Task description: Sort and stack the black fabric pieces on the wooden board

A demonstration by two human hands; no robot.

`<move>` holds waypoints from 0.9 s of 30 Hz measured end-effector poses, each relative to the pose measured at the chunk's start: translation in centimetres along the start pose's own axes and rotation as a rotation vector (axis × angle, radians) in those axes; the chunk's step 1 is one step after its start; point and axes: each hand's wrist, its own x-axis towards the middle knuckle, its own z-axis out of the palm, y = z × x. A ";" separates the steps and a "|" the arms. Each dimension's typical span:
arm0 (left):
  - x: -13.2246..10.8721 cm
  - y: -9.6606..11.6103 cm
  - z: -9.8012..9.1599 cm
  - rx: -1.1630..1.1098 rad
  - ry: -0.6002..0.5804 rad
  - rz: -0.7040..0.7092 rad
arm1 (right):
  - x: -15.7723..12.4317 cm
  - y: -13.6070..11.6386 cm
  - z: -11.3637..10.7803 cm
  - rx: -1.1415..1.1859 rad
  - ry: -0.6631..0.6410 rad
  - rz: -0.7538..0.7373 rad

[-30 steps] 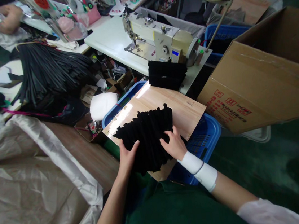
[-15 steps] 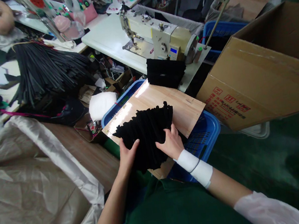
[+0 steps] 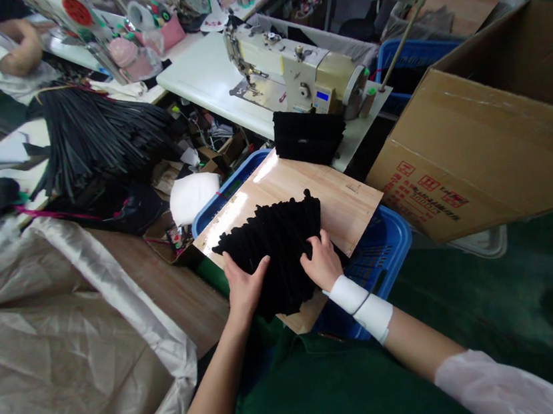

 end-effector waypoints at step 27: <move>-0.5 4.6 3.8 0.608 0.006 0.019 | 1.7 3.3 2.8 0.631 0.099 0.000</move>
